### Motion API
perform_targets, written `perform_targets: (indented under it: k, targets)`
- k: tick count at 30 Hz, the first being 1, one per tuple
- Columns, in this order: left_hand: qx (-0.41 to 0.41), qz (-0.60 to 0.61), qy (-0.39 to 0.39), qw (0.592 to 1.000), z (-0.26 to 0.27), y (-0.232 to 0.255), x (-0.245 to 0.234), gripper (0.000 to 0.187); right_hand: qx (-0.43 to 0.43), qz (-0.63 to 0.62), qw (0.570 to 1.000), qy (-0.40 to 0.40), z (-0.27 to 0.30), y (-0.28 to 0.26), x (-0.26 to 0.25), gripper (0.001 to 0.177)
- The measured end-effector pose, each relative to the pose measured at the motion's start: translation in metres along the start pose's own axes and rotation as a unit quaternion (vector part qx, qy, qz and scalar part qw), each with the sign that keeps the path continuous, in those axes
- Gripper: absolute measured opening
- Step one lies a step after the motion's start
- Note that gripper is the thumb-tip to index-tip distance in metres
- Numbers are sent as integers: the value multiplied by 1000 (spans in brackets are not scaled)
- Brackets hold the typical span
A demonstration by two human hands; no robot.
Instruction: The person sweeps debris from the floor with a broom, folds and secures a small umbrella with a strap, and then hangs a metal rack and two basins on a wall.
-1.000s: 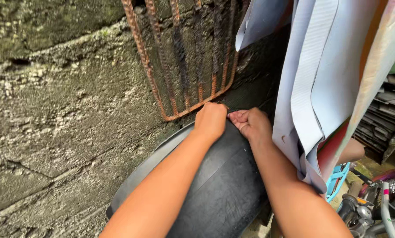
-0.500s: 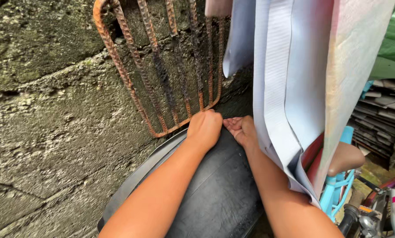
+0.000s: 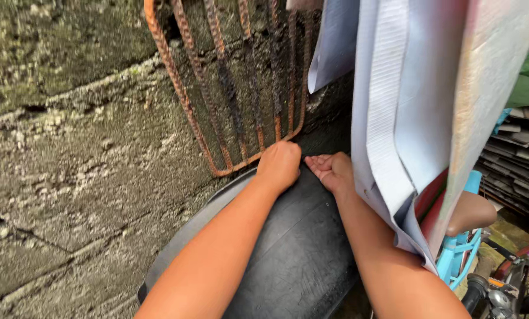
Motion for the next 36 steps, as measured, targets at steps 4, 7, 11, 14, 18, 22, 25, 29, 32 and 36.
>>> perform_targets:
  k: [4,7,11,14,18,22,25,29,32,36]
  targets:
    - [9,-21,-30,999,-12,-2,20,18,16,6,1000,12,-8,2,-2,62]
    - [-18,-71,17,997,-11,-8,25,13,2,44,999,2,-17,5,-1,59]
    - [55,-121,45,990,7,16,21,11,-11,110,994,-15,-17,7,-12,40]
    - [138,-151,74,976,21,32,2,11,-11,114,993,8,-13,1,-13,25]
    - [182,-187,70,963,29,41,-2,14,-61,211,974,56,16,1,-4,27]
    - [171,-173,70,967,24,27,6,11,-288,564,765,114,98,-35,103,43]
    - [138,-122,62,981,10,12,23,23,-430,590,683,13,170,-40,208,50]
    - [189,192,103,957,13,-7,13,34,-495,636,579,-120,207,-32,309,72]
    - [217,245,114,938,22,-5,-1,41,-459,703,529,-125,195,-10,328,64]
    - [157,-93,40,982,30,-3,-6,14,-504,654,563,-33,151,-51,327,14]
Point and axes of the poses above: each hand's wrist, its own z-axis away from the middle knuckle, its own x-axis out of the palm, y = z × x, the point moved 8 cm from there along -z, towards the middle knuckle, and after that the axes turned 12 degrees about -y, right-handed, at the moved point
